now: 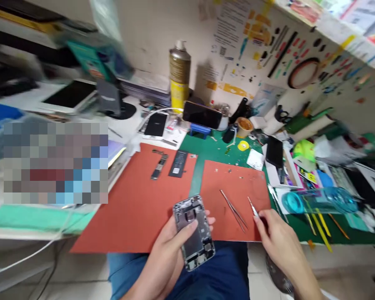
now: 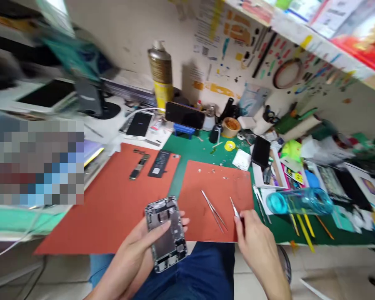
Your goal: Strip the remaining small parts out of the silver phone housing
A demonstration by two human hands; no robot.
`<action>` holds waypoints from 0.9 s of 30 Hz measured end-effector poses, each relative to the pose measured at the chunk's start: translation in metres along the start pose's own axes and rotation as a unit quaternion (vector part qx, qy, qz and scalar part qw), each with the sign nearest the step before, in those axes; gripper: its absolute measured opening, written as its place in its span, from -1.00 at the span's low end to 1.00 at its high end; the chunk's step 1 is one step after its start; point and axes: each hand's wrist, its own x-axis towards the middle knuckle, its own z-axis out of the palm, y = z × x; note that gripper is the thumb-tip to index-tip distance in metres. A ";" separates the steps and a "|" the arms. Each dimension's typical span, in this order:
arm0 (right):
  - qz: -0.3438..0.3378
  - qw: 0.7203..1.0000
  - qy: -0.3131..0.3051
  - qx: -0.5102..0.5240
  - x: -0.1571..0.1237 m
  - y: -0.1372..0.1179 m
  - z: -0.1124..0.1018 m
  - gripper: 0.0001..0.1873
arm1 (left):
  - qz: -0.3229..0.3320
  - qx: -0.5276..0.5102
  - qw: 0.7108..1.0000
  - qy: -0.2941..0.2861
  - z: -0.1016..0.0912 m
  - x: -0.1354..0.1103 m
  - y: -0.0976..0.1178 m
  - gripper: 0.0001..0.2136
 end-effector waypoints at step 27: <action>0.145 0.985 0.071 -0.057 0.022 0.002 -0.007 -0.51 | -0.046 0.013 0.999 0.025 0.012 -0.007 0.011 -0.44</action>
